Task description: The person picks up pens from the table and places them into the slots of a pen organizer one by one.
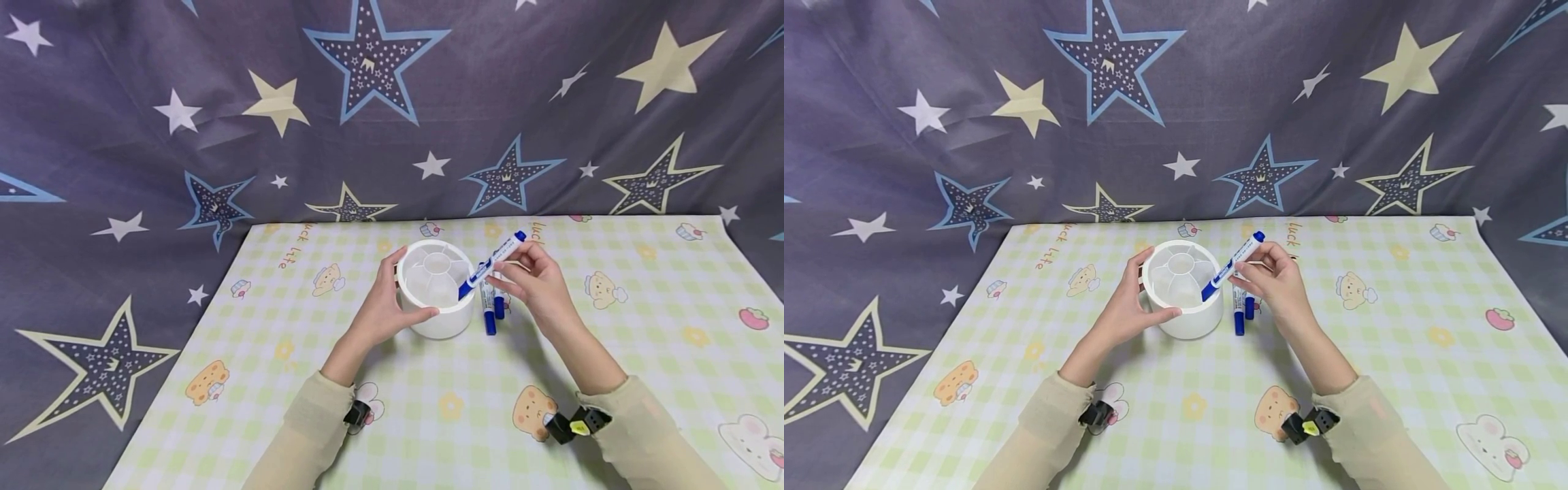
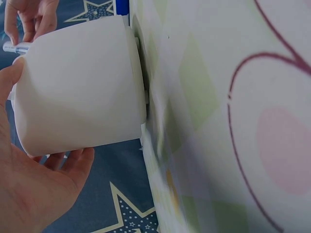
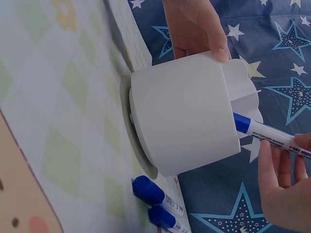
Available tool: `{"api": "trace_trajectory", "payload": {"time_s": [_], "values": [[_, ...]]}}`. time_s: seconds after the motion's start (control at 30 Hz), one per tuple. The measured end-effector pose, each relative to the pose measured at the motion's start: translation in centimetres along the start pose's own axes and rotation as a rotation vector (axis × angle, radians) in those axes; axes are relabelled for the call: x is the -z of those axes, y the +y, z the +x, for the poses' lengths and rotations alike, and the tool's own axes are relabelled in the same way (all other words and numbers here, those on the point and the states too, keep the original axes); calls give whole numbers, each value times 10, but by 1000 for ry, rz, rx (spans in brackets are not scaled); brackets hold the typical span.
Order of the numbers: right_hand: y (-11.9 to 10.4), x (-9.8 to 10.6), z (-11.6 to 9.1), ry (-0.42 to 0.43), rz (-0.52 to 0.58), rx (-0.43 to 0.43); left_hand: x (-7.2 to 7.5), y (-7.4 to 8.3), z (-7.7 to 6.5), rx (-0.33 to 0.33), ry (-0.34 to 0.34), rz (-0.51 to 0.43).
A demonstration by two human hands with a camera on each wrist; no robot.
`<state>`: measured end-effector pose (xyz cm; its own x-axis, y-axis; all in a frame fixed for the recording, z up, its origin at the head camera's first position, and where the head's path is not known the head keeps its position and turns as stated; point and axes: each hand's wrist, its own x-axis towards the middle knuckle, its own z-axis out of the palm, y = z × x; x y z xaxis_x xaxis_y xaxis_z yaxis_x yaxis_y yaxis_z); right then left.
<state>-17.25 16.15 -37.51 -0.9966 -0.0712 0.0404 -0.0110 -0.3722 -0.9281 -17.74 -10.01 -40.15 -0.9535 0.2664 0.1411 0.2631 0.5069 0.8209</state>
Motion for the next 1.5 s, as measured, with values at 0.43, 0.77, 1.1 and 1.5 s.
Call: {"api": "trace_trajectory", "payload": {"time_s": [0.43,0.77,1.1,1.5], "values": [[1,0,0,-12,-9,-10,0,-2,1,-14,-2,-1],[2,-1,-1,-13,-9,-12,0,-2,0,-13,-2,-9],[0,-3,-1,-12,-3,-21,-1,-2,1,-22,4,-7],[1,-1,-1,-26,3,-8,-1,-2,1,-16,-2,-5]]}}
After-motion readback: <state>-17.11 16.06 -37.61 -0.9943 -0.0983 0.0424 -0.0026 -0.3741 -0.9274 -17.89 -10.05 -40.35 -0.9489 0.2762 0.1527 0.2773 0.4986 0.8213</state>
